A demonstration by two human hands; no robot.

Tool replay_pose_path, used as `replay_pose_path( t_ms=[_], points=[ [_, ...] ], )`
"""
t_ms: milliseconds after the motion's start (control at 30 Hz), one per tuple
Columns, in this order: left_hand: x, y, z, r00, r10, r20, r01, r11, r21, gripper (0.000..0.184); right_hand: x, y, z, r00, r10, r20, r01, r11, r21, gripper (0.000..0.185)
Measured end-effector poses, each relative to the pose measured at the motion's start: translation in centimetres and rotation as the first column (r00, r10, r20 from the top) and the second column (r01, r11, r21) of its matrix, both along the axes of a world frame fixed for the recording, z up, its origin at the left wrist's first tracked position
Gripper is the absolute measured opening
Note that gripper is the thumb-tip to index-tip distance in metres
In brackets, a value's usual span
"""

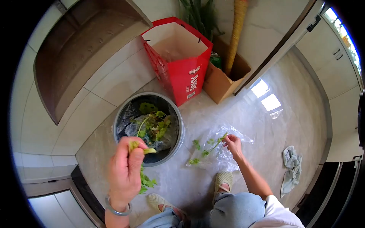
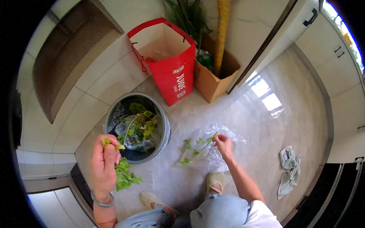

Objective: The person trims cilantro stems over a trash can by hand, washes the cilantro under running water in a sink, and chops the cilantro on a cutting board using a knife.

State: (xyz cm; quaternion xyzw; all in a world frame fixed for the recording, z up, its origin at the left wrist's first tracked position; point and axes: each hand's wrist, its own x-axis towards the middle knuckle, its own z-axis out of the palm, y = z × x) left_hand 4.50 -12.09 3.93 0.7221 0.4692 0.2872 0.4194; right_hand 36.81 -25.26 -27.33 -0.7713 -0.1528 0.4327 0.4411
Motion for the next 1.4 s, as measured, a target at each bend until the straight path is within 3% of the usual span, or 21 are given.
replay_pose_path(
  t_ms=[67,133,233,300,333,433,533,567,600,667,700,767,800,900,967,1000,1067,1133,1233,1333,1400],
  points=[
    [0.9,-0.5,-0.5,0.993,-0.089,0.080,0.095,0.993,-0.075,0.012,-1.6,0.1,6.3,0.997,0.021,-0.075,-0.011,0.992,0.127,0.012],
    [2.4,-0.7,-0.7,0.982,-0.179,0.058,0.179,0.984,0.004,0.022,-3.1,1.1,13.1,0.960,0.264,-0.092,-0.219,0.915,0.337,0.009],
    [4.8,-1.6,-0.5,0.955,-0.287,0.077,0.296,0.942,-0.161,0.040,-5.2,2.2,20.0,0.884,0.454,-0.110,-0.348,0.798,0.491,0.009],
    [5.8,-1.9,-0.8,0.915,-0.402,-0.030,0.391,0.904,-0.175,0.047,-6.3,2.8,23.9,0.840,0.541,0.036,-0.482,0.715,0.506,0.010],
    [5.9,-1.9,-1.1,0.916,-0.401,-0.029,0.391,0.905,-0.167,0.047,-6.6,3.0,25.3,0.768,0.615,0.178,-0.610,0.619,0.496,0.010],
    [5.5,-2.2,-2.1,0.914,-0.401,0.058,0.394,0.913,0.104,0.031,-7.0,3.3,26.9,0.706,0.638,0.308,-0.688,0.515,0.510,0.014],
    [4.1,-2.3,-1.3,0.948,-0.301,0.103,0.299,0.954,0.039,0.026,-6.6,3.7,24.9,0.757,0.530,0.383,-0.646,0.518,0.560,0.015],
    [3.4,-2.4,-0.6,0.949,-0.297,0.103,0.295,0.955,0.036,0.026,-4.5,3.7,22.0,0.689,0.652,0.317,-0.719,0.560,0.412,0.041],
    [2.6,-2.4,0.2,0.968,-0.219,0.121,0.221,0.975,-0.003,0.022,-3.4,3.5,18.5,0.687,0.655,0.315,-0.720,0.558,0.412,0.041],
    [1.0,-2.4,1.4,0.979,-0.071,0.189,0.073,0.997,-0.003,0.017,-2.2,2.5,11.6,0.486,0.588,0.646,-0.643,0.742,-0.192,0.091],
    [0.4,-2.4,1.8,0.970,-0.005,0.245,-0.003,0.999,0.032,0.016,-2.0,1.5,9.4,0.485,0.588,0.647,-0.644,0.741,-0.190,0.091],
    [-0.4,-2.4,3.3,0.956,0.077,0.285,-0.102,0.992,0.075,0.017,-2.2,-1.3,5.2,0.290,0.870,0.398,-0.540,0.492,-0.683,0.130],
    [-0.7,-2.3,3.6,0.932,0.157,0.328,-0.202,0.974,0.108,0.019,-2.3,-3.0,2.6,0.326,0.863,0.386,-0.595,0.505,-0.626,0.139],
    [-2.3,-1.9,3.6,0.933,0.223,0.284,-0.290,0.931,0.221,0.027,-3.5,-5.7,0.6,0.294,0.784,0.547,-0.542,0.608,-0.580,0.118],
    [-3.6,-1.7,4.1,0.930,0.255,0.265,-0.320,0.917,0.238,0.030,-2.2,-5.9,-0.5,0.563,0.680,0.469,-0.590,0.729,-0.348,0.076],
    [-4.3,-1.8,4.4,0.929,0.284,0.239,-0.341,0.907,0.247,0.033,-1.6,-5.7,-0.1,0.553,0.689,0.469,-0.604,0.719,-0.344,0.076],
    [-5.6,-2.0,4.9,0.925,0.322,0.202,-0.371,0.879,0.298,0.037,-0.7,-3.9,3.5,0.774,0.441,0.454,-0.483,0.875,-0.028,0.047],
    [-7.2,-2.3,5.1,0.893,0.377,0.247,-0.444,0.828,0.342,0.037,-1.3,-0.2,10.9,0.795,0.116,0.595,-0.362,0.878,0.313,0.042],
    [-8.7,-2.4,4.9,0.850,0.432,0.302,-0.522,0.768,0.371,0.038,-4.2,5.6,21.1,0.508,-0.114,0.854,-0.532,0.738,0.415,0.043],
    [-9.1,-2.6,5.4,0.820,0.451,0.352,-0.569,0.712,0.411,0.038,-9.4,11.4,22.4,0.247,-0.193,0.950,-0.822,0.477,0.311,0.049],
    [-9.4,-2.8,5.6,0.815,0.442,0.374,-0.575,0.695,0.431,0.039,-13.6,14.6,21.8,0.133,0.149,0.980,-0.942,0.325,0.079,0.055]
  ],
)
